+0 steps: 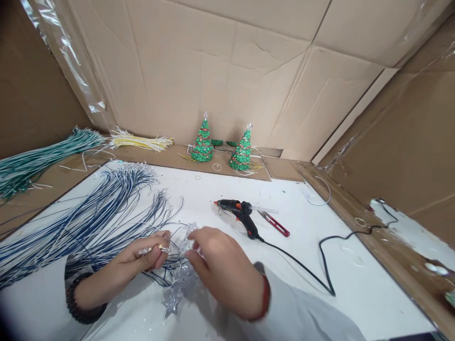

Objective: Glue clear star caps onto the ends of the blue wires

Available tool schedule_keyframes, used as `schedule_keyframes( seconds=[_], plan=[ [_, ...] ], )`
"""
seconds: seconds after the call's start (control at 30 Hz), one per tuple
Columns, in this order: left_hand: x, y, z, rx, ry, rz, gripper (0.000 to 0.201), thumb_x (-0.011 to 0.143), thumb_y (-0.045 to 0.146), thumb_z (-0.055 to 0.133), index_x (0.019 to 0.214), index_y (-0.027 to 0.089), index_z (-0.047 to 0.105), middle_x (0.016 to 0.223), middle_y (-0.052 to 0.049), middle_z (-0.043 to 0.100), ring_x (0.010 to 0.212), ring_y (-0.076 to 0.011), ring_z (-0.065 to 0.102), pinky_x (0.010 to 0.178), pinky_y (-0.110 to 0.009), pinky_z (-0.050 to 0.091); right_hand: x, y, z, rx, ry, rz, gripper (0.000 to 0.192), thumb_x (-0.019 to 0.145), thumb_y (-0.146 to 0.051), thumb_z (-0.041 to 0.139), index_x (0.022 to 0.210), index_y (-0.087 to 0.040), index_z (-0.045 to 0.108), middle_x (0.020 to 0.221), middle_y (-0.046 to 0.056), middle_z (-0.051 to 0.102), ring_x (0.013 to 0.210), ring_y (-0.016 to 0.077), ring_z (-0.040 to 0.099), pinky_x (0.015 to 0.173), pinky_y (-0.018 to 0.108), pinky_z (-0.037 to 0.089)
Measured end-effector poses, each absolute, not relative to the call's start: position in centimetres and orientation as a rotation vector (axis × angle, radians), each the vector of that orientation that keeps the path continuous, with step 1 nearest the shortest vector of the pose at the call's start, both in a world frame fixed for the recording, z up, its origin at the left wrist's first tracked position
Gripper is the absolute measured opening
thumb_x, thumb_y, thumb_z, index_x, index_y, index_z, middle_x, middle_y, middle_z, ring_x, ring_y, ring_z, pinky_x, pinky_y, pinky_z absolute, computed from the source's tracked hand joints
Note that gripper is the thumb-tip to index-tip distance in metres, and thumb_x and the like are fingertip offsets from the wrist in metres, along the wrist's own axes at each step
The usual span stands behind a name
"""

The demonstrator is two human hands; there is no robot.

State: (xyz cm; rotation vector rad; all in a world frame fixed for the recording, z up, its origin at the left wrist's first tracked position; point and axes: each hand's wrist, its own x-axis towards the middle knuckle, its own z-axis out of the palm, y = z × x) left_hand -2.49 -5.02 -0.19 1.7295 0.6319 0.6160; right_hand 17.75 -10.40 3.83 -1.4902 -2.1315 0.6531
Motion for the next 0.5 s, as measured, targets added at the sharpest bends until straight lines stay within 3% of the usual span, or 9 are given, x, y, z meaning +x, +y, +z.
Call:
schedule_keyframes(
  seconds=[0.13,0.3,0.5],
  plan=[
    [-2.5,-5.1,0.1,1.714,0.632,0.622,0.050,0.086,0.058,0.035,0.058,0.017,0.042,0.061,0.000,0.038,0.067,-0.0168,0.037,0.068,-0.026,0.031,16.8,-7.0,1.5,-1.064,-1.963,1.015,0.031,0.085,-0.022,0.052,0.116,-0.022,0.054,0.101,0.006,0.057,0.080,0.0132,0.055,0.062,0.022,0.044],
    [-2.5,-5.3,0.3,1.678,0.627,0.618,0.051,0.084,0.060,0.037,0.057,0.017,0.043,0.060,0.001,0.037,0.061,-0.0141,0.035,0.060,-0.025,0.028,15.6,-6.2,-0.4,-0.865,-1.721,1.149,0.021,0.082,-0.025,0.059,0.102,-0.021,0.064,0.096,0.004,0.055,0.084,0.0132,0.054,0.066,0.023,0.044],
    [-2.4,-5.6,0.4,1.673,0.618,0.542,0.053,0.083,0.062,0.036,0.058,0.017,0.044,0.060,0.000,0.039,0.063,-0.0150,0.036,0.059,-0.025,0.028,15.1,-6.8,-0.3,-0.885,-1.650,1.038,0.012,0.080,-0.022,0.060,0.090,-0.021,0.068,0.088,0.003,0.052,0.081,0.0131,0.052,0.064,0.023,0.043]
  ],
)
